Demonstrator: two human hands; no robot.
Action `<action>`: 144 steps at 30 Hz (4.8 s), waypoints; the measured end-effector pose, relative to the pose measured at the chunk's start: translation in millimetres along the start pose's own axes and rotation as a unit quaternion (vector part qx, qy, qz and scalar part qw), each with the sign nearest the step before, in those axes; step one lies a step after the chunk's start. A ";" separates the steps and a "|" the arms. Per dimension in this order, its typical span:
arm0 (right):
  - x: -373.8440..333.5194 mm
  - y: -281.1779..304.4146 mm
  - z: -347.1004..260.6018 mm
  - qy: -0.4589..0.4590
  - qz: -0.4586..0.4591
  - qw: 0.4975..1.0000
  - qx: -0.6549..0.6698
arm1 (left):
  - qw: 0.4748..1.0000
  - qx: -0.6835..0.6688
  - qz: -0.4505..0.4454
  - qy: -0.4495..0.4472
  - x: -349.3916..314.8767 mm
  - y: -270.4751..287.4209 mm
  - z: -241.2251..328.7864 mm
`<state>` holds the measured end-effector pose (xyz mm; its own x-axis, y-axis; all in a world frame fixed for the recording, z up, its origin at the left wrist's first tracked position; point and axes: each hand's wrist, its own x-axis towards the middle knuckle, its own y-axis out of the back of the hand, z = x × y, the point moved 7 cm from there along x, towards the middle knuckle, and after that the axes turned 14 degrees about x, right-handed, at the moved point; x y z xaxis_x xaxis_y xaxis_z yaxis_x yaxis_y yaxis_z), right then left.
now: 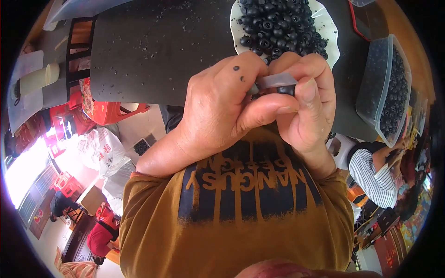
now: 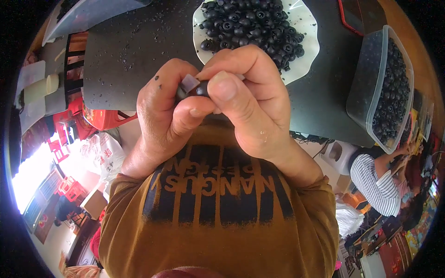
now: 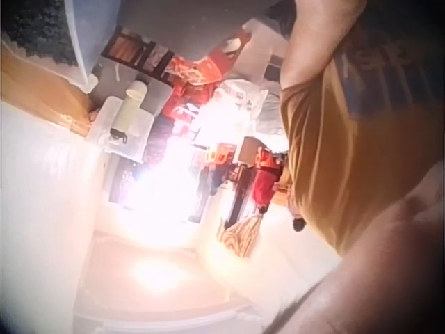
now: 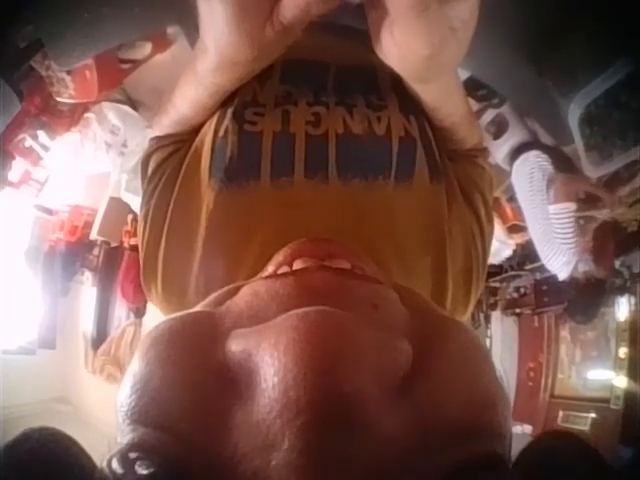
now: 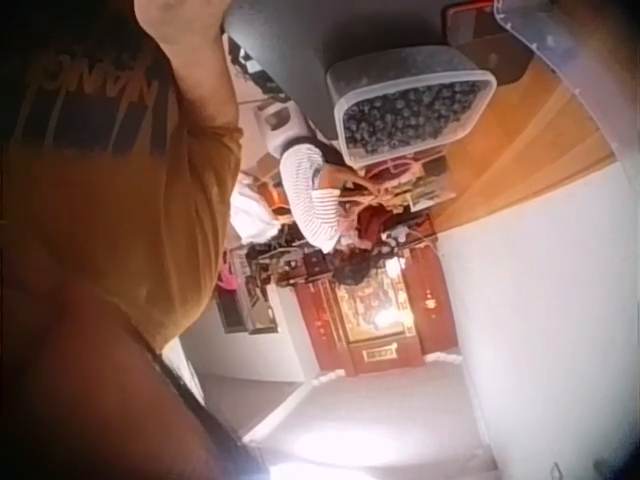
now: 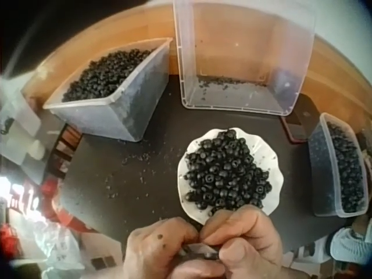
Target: The recorder uses a small knife to cut the ends off of blueberries over a plate.
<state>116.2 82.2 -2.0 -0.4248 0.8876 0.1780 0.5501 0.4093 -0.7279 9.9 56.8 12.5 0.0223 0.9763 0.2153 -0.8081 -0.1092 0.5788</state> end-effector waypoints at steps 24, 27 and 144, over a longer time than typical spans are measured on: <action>-2.7 2.7 4.4 0.018 -0.023 0.999 0.046 | 0.998 0.046 -0.010 -0.043 -0.6 -8.9 3.7; -5.6 4.8 6.1 0.015 -0.008 0.998 0.054 | 0.995 0.067 -0.006 -0.069 -1.2 -11.2 2.8; -0.6 52.7 -22.4 -0.164 0.195 0.923 0.287 | 0.924 -0.268 -0.191 0.193 -23.3 -36.5 -23.3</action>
<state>161.5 108.0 -25.6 -0.5214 0.7935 -0.3137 0.2755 -0.1914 -0.9421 25.2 42.4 -32.0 0.2382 0.9297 -0.2811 -0.9625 0.2646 0.0595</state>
